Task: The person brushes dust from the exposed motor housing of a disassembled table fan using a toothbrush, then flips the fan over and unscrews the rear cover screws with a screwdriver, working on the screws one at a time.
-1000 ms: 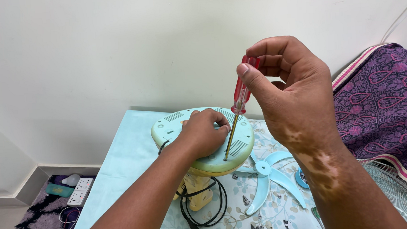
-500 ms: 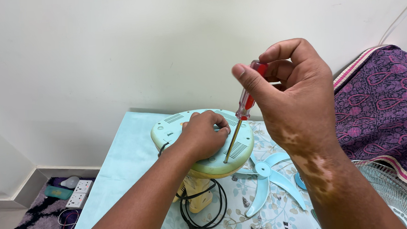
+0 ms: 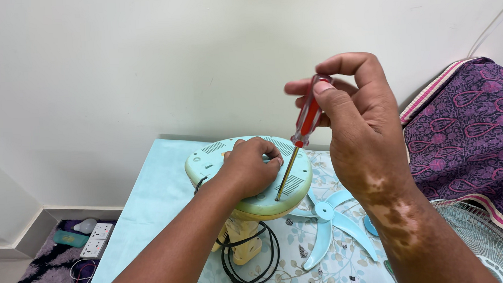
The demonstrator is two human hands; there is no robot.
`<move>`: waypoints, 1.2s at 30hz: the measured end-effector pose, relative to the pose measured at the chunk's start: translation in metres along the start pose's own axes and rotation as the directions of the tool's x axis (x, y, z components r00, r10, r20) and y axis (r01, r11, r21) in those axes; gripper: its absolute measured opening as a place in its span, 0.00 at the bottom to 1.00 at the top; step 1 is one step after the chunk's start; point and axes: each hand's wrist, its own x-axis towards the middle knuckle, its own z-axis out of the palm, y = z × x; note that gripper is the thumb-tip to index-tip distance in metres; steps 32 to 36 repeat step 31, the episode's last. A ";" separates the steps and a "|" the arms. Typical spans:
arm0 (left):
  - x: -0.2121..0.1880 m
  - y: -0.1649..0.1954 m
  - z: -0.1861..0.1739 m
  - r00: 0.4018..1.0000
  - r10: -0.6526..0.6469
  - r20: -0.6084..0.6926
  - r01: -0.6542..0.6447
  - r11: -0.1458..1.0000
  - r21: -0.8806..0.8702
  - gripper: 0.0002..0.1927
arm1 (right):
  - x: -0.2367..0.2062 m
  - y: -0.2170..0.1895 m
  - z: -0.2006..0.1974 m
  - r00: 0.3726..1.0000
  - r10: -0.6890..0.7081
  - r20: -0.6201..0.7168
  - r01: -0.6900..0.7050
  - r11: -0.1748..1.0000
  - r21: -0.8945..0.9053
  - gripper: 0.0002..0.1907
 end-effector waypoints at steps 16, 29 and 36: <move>-0.008 0.005 -0.001 1.000 0.020 -0.008 -0.020 1.000 -0.004 0.11 | -0.004 -0.004 0.001 1.000 -0.002 -0.008 0.001 0.995 -0.100 0.18; -0.010 0.007 -0.002 1.000 0.017 -0.016 -0.017 1.000 -0.002 0.11 | -0.003 -0.008 -0.003 0.992 -0.073 -0.101 0.048 0.971 -0.233 0.14; -0.011 0.008 -0.002 1.000 0.011 -0.013 -0.011 1.000 -0.002 0.11 | -0.006 -0.011 -0.001 0.992 -0.030 -0.122 0.010 0.988 -0.156 0.15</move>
